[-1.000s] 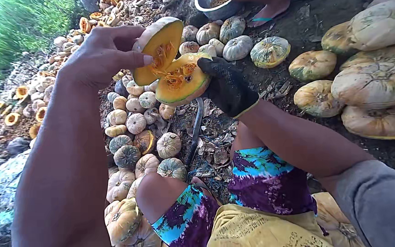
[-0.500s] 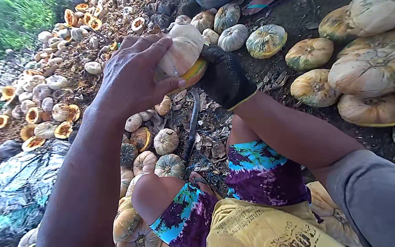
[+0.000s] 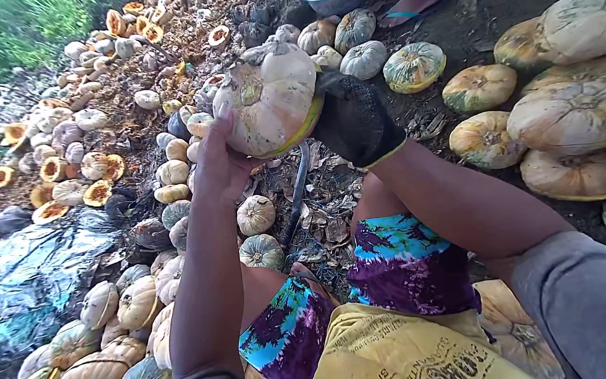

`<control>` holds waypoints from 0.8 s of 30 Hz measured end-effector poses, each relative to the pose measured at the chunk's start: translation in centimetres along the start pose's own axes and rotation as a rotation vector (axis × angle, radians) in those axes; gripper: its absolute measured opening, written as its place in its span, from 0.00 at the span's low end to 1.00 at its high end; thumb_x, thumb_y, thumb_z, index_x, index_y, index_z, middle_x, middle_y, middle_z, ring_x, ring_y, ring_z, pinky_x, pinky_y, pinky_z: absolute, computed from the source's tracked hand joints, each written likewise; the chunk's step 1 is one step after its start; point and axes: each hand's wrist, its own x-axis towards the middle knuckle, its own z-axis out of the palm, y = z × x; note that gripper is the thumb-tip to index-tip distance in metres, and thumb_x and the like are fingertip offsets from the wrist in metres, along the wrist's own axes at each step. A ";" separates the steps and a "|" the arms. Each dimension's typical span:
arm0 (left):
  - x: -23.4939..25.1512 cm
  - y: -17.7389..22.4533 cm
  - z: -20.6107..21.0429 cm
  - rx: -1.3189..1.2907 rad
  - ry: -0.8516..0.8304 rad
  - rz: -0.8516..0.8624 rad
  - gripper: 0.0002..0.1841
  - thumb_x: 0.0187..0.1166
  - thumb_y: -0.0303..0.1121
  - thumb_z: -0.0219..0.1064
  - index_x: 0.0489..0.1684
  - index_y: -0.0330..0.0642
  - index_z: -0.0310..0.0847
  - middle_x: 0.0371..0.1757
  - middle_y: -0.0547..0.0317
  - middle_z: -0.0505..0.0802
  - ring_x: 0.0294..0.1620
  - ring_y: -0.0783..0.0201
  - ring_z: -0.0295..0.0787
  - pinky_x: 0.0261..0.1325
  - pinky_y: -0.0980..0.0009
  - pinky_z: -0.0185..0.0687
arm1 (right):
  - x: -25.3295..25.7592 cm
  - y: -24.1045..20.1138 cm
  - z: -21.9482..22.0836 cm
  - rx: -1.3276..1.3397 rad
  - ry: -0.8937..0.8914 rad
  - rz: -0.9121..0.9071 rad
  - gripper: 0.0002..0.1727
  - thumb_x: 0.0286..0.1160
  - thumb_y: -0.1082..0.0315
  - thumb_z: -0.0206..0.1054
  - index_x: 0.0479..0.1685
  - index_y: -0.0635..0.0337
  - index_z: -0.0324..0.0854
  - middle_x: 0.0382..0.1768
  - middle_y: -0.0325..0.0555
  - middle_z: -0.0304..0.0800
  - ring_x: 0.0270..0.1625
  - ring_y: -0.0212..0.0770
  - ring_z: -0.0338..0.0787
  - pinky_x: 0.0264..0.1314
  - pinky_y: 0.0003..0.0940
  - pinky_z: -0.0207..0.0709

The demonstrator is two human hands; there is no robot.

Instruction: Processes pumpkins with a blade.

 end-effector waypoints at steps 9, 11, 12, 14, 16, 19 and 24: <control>-0.8 -2.3 -5.4 0.090 -0.109 0.045 0.28 0.85 0.47 0.64 0.84 0.56 0.65 0.73 0.54 0.86 0.70 0.50 0.87 0.68 0.42 0.87 | 0.3 2.1 1.7 -0.353 -0.021 0.001 0.26 0.92 0.50 0.54 0.71 0.63 0.79 0.61 0.57 0.89 0.62 0.47 0.91 0.65 0.51 0.87; 0.3 -2.5 -6.7 0.141 -0.116 0.072 0.26 0.89 0.47 0.60 0.84 0.54 0.64 0.69 0.51 0.88 0.65 0.47 0.90 0.62 0.42 0.90 | 0.4 1.9 1.6 -0.400 0.012 -0.089 0.21 0.88 0.61 0.63 0.70 0.68 0.81 0.67 0.56 0.89 0.71 0.42 0.87 0.77 0.44 0.81; 0.5 -2.3 -6.1 0.182 -0.106 0.084 0.26 0.91 0.47 0.57 0.85 0.54 0.62 0.70 0.50 0.88 0.64 0.46 0.91 0.61 0.41 0.91 | 0.5 1.9 1.0 -0.436 0.019 -0.073 0.24 0.87 0.61 0.64 0.75 0.67 0.77 0.71 0.54 0.87 0.75 0.41 0.85 0.80 0.42 0.79; 0.5 -1.7 -4.4 0.216 -0.147 0.118 0.27 0.93 0.50 0.51 0.88 0.53 0.56 0.71 0.48 0.86 0.65 0.44 0.91 0.60 0.41 0.92 | 0.5 1.2 0.6 -0.413 0.091 0.008 0.29 0.87 0.59 0.65 0.80 0.68 0.71 0.72 0.58 0.85 0.75 0.45 0.84 0.78 0.45 0.79; 1.3 -1.6 -4.2 0.132 -0.266 0.141 0.30 0.92 0.56 0.50 0.87 0.50 0.57 0.74 0.46 0.84 0.68 0.43 0.88 0.66 0.40 0.88 | 0.2 0.0 0.5 -0.355 0.188 0.041 0.29 0.86 0.57 0.66 0.79 0.66 0.71 0.68 0.61 0.86 0.71 0.50 0.86 0.72 0.51 0.82; 2.5 -2.0 -5.2 0.097 -0.328 0.150 0.30 0.91 0.55 0.51 0.86 0.48 0.59 0.77 0.46 0.82 0.71 0.42 0.85 0.70 0.40 0.83 | 1.1 -0.2 -3.0 -0.252 0.091 -0.122 0.28 0.91 0.55 0.57 0.81 0.63 0.71 0.72 0.60 0.83 0.72 0.52 0.85 0.73 0.55 0.82; 2.4 -6.2 -8.9 0.727 -0.253 -0.021 0.26 0.91 0.36 0.57 0.82 0.31 0.59 0.42 0.63 0.94 0.40 0.67 0.95 0.50 0.62 0.95 | 2.0 -5.5 -11.5 -0.214 -0.019 -0.544 0.31 0.92 0.51 0.51 0.88 0.57 0.62 0.77 0.64 0.76 0.74 0.58 0.83 0.72 0.62 0.80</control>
